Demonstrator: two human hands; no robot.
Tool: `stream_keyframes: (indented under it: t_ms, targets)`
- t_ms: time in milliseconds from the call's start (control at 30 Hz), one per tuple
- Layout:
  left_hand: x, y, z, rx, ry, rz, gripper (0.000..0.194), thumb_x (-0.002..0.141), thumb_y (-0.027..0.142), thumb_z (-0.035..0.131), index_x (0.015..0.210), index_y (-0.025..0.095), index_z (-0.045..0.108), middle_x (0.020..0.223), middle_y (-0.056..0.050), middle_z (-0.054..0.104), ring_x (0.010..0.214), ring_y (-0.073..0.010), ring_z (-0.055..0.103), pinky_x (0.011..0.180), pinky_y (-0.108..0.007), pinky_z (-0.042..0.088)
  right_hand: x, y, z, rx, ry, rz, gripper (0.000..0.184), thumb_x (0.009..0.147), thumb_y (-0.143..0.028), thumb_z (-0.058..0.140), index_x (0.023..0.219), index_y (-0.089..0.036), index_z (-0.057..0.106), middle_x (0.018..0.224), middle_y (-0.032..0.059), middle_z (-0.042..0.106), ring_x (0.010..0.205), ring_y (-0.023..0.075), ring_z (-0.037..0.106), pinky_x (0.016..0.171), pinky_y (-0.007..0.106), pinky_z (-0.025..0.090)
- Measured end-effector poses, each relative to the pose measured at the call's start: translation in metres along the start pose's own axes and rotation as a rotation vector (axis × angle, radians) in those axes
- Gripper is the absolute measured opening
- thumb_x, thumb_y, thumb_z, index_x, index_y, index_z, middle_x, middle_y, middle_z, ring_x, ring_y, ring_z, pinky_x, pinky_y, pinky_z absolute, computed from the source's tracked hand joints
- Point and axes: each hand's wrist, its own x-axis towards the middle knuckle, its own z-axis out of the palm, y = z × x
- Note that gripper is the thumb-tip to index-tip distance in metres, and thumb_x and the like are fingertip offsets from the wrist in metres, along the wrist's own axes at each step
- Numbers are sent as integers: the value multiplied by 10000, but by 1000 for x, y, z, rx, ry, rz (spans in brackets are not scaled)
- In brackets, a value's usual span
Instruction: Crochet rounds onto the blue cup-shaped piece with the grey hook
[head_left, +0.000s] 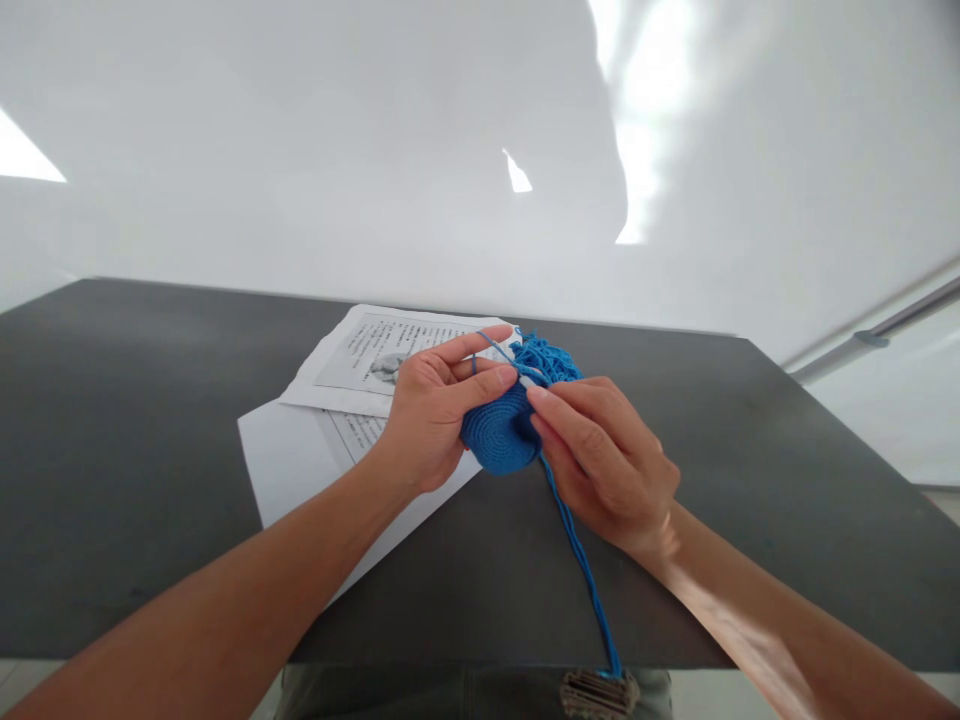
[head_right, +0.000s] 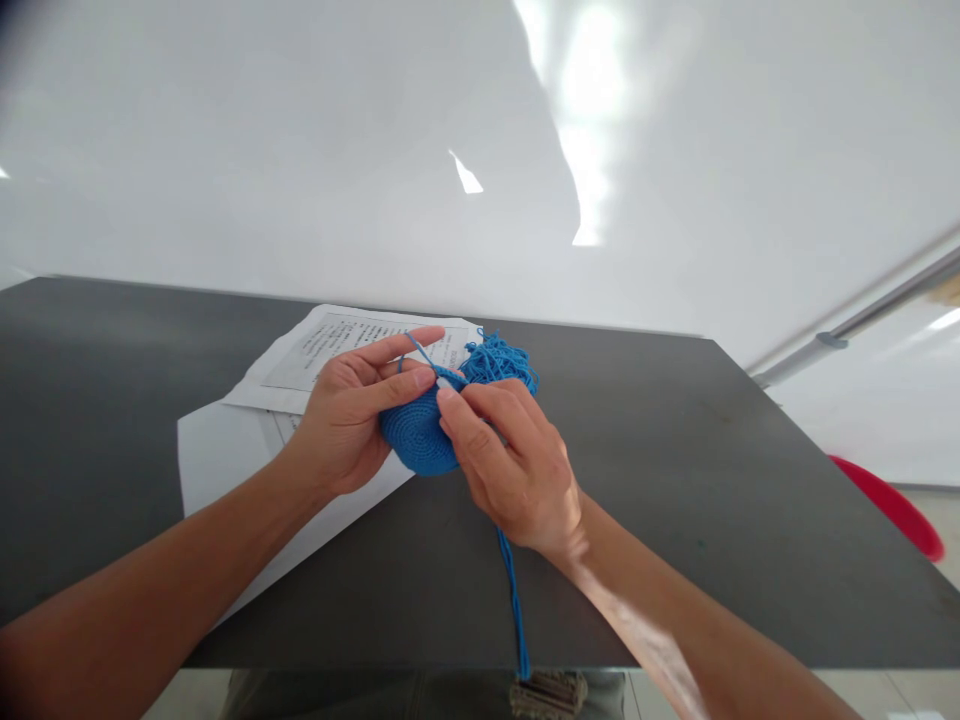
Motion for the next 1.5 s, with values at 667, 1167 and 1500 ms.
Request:
stream_keyframes:
  t_ms: [667,1167,1500]
  targets:
    - [4,12,-9,251,23,115,722,590,219,969,1274,121,758,779,-26,783,602,-137,662,560,-246,521,5,25,-25,34,-116,-124,616,938,-72,716,1513,-265,605,1100,86,798,885,222,765,810,381,686]
    - [3,17,-12,633,37,312,414,723,172,816,1134,134,838,758,-31,779,636,-152,664,595,-258,538,15,24,-43,185,-217,-29,469,927,-44,725,1345,-256,745,1045,85,794,897,208,768,781,344,665]
    - [3,12,-12,592,-62,294,407,725,161,839,1130,126,833,753,-12,768,634,-117,656,595,-213,534,12,22,-29,1173,17,1089,153,878,-326,851,947,-189,854,761,49,794,558,149,733,522,253,664]
